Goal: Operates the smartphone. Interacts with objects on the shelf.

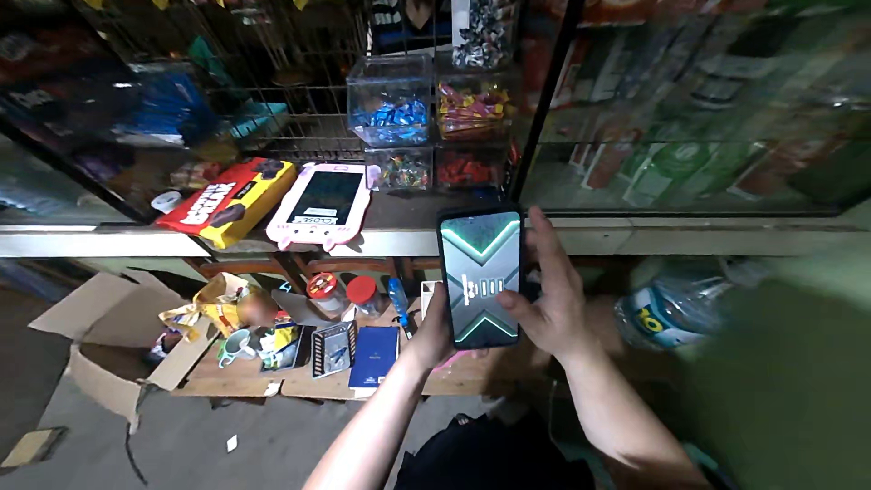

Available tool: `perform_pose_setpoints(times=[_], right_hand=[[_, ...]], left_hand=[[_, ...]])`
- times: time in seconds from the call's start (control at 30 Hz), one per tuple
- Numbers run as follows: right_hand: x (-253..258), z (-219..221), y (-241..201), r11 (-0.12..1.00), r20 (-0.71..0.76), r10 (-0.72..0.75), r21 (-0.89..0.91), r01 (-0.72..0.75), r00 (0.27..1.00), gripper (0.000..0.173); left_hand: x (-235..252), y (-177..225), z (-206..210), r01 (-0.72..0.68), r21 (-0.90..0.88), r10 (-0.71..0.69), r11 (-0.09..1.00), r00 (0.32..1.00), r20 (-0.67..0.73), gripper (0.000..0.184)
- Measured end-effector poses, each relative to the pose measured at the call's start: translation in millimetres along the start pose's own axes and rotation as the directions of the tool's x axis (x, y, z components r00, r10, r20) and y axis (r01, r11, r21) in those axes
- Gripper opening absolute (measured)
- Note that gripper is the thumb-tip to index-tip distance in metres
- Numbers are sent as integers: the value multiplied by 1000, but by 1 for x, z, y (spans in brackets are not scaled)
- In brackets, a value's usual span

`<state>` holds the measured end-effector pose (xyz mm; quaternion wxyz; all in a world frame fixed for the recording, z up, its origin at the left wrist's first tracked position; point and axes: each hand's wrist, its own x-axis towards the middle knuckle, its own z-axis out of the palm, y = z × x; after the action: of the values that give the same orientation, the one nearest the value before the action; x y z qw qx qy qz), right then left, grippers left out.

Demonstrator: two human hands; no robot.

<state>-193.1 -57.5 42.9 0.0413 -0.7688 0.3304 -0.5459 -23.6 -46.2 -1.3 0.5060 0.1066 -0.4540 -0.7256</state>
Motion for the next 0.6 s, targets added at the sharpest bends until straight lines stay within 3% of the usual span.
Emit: perform_pose_setpoints(times=[0.1, 0.23, 0.6], right_hand=[[1, -6, -1, 994, -21, -77, -76, 75, 997, 67], [-6, -12, -3, 995, -25, -94, 15, 95, 995, 53], [-6, -17, -8, 994, -20, -103, -33, 102, 995, 59]], left_hand=[[-1, 0, 0, 4, 6, -4, 1000, 1000, -6, 59], [-4, 0, -3, 12, -2, -12, 1000, 1000, 25, 60], [-8, 1, 2, -2, 15, 1, 1000, 1000, 24, 56]])
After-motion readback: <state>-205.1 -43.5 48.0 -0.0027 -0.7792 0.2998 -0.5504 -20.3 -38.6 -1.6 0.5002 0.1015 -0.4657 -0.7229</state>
